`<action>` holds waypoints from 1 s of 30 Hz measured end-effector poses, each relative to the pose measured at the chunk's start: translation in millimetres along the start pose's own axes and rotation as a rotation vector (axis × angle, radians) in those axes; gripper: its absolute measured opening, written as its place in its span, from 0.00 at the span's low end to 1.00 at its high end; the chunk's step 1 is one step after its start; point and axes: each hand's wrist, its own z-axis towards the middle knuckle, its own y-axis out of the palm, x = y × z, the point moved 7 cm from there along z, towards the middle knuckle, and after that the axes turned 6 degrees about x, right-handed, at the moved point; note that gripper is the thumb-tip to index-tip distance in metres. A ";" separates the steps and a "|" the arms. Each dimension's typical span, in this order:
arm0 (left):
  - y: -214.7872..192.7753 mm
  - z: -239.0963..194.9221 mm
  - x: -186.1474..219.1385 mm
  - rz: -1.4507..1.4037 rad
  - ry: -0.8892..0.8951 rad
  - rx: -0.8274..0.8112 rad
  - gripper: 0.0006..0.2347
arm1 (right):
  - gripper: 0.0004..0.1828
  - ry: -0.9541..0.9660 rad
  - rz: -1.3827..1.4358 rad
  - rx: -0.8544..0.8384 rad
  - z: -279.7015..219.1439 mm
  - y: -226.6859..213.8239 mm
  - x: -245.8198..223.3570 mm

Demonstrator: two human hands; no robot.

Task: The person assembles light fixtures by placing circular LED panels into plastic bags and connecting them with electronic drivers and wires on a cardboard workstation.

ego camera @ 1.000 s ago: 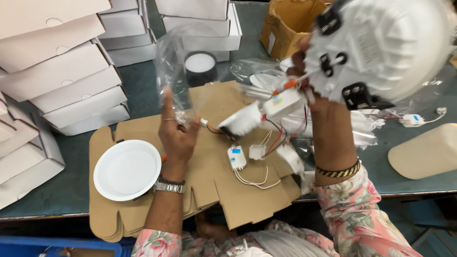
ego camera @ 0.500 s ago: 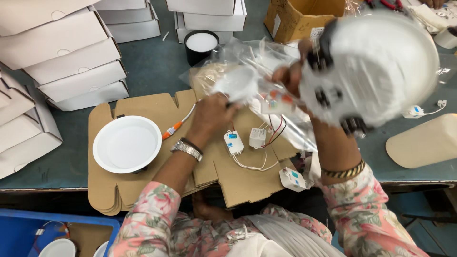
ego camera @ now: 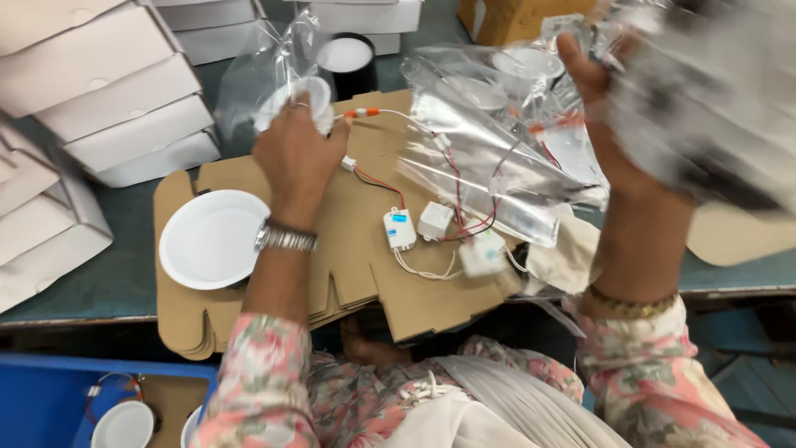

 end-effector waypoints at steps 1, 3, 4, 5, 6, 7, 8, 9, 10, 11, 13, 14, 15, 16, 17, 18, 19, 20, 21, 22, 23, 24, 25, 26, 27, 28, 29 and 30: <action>-23.1 -2.8 11.5 -0.093 0.022 0.081 0.21 | 0.16 0.003 -0.005 0.036 6.5 4.0 6.0; -48.5 -8.3 22.4 -0.325 -0.128 0.027 0.25 | 0.16 -0.008 -0.008 0.083 17.8 17.8 13.5; -57.1 -11.3 28.6 -0.437 -0.204 0.002 0.26 | 0.16 -0.019 -0.007 0.099 20.7 26.2 14.5; -65.6 -11.3 45.6 -0.581 -0.130 0.011 0.27 | 0.17 -0.032 -0.008 0.115 21.7 33.5 14.0; -73.6 -12.8 59.4 -0.717 -0.057 0.016 0.27 | 0.17 -0.042 -0.004 0.126 17.5 43.5 15.3; -81.9 -15.0 70.9 -0.852 0.018 0.019 0.28 | 0.17 -0.053 0.000 0.139 11.6 52.6 15.9; -84.7 -19.4 79.6 -0.999 0.010 -0.039 0.31 | 0.17 -0.064 0.003 0.153 4.1 62.2 16.1; -86.0 -25.9 91.4 -1.146 0.001 -0.099 0.35 | 0.17 -0.072 0.004 0.161 -5.3 71.5 16.1; -86.4 -32.3 103.2 -1.293 -0.008 -0.157 0.39 | 0.18 -0.084 0.000 0.166 -15.5 80.5 15.7; -89.4 -37.0 107.7 -1.263 -0.015 -0.106 0.37 | 0.18 -0.083 0.014 0.135 -26.1 90.0 15.7; -91.4 -48.9 106.5 -1.202 -0.031 0.001 0.35 | 0.18 -0.064 0.076 -0.017 -49.7 105.3 14.3; -85.8 -54.4 96.0 -1.217 -0.107 0.002 0.32 | 0.19 -0.059 0.114 -0.101 -59.8 111.0 12.9; -77.5 -59.2 84.2 -1.232 -0.183 0.004 0.29 | 0.20 -0.050 0.150 -0.184 -70.2 116.4 11.5; -69.4 -63.9 71.4 -1.242 -0.257 0.007 0.27 | 0.22 -0.038 0.198 -0.290 -75.2 116.2 8.8; -62.9 -69.0 62.2 -1.257 -0.288 -0.004 0.25 | 0.26 -0.028 0.246 -0.396 -82.4 119.3 7.3; -57.3 -74.0 54.1 -1.273 -0.322 -0.018 0.24 | 0.28 -0.070 0.210 -0.427 -92.8 120.9 6.5; -52.8 -77.0 47.3 -1.289 -0.355 -0.031 0.23 | 0.30 -0.112 0.174 -0.457 -103.8 122.1 7.4; -53.7 -77.4 47.1 -1.274 -0.288 -0.037 0.23 | 0.32 -0.152 0.134 -0.483 -111.0 122.7 11.5; -56.3 -77.0 48.4 -1.259 -0.222 -0.045 0.24 | 0.31 -0.071 0.087 -0.416 -108.6 121.0 27.5; -59.6 -75.6 51.6 -1.246 -0.153 -0.058 0.24 | 0.30 0.011 0.036 -0.346 -105.9 118.3 44.7; -70.3 -73.5 52.2 -1.011 -0.026 -0.008 0.22 | 0.30 0.095 -0.015 -0.279 -103.4 113.0 61.0; -82.6 -70.2 51.0 -0.771 0.101 0.042 0.21 | 0.30 0.108 0.032 -0.182 -98.1 102.5 68.4; -91.7 -68.1 53.0 -0.530 0.223 0.090 0.20 | 0.30 0.122 0.079 -0.085 -92.6 89.8 72.6; -92.4 -64.7 47.6 -0.471 0.170 0.078 0.18 | 0.30 0.134 0.127 0.009 -87.4 80.4 73.8; -92.6 -62.1 41.8 -0.413 0.116 0.066 0.17 | 0.28 0.204 0.390 0.035 -80.5 75.1 73.1; -91.7 -61.9 36.2 -0.358 0.060 0.050 0.15 | 0.27 0.278 0.650 0.062 -74.4 66.1 68.2; -92.1 -61.7 35.7 -0.289 0.076 0.065 0.17 | 0.27 0.287 0.792 -0.042 -70.5 65.0 54.1; -90.9 -60.3 36.9 -0.222 0.094 0.079 0.19 | 0.27 0.289 0.932 -0.145 -66.5 62.7 36.7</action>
